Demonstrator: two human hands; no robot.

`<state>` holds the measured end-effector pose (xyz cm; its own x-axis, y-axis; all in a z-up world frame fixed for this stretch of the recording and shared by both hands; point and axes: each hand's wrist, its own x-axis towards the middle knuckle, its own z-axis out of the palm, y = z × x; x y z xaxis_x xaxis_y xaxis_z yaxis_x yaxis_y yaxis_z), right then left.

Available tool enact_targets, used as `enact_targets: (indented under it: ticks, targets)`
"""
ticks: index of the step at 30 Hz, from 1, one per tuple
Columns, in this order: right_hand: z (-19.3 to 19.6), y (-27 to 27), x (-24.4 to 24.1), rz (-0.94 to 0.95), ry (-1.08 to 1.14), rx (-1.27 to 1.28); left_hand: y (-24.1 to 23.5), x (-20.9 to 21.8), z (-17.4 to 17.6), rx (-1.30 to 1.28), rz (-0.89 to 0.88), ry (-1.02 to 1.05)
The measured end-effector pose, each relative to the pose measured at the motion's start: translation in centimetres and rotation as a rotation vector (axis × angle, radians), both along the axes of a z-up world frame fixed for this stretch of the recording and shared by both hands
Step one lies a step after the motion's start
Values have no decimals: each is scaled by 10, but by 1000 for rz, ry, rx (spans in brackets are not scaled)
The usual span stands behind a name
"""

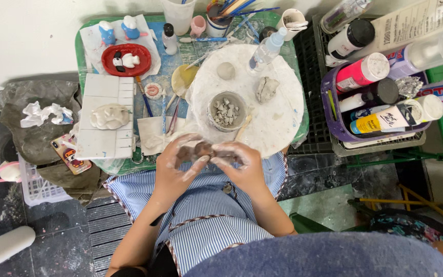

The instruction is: The person is modeling a clay figure by hand, taking small pieces of clay from a bowl and pressing them onto a larger base on a turntable. They use a wooden sculpting tool to press the pieces together and pick up a small star-shaped clay decoration to attach to the work.

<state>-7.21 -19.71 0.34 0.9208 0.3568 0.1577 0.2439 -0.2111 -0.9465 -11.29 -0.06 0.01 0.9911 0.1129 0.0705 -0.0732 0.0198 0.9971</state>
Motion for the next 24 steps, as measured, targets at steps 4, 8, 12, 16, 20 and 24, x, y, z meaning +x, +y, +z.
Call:
enact_targets:
  ticks: [4, 8, 12, 16, 20, 24]
  targets:
    - [10, 23, -5, 175, -119, -175, 26, -28, -36, -281, -23, 229]
    - [0, 56, -9, 103, -279, -457, 48, -48, -54, -301, 100, 211]
    - [-22, 96, -4, 158, -325, -661, 60, -52, -43, -270, 148, 177]
    - [-52, 136, 25, 86, -546, -885, 61, -53, -30, -139, 277, 22]
    - [-77, 153, 43, 19, -630, -955, 69, -57, -24, -129, 274, -38]
    - [-80, 151, 45, 64, -619, -976, 73, -59, -24, -174, 248, 3]
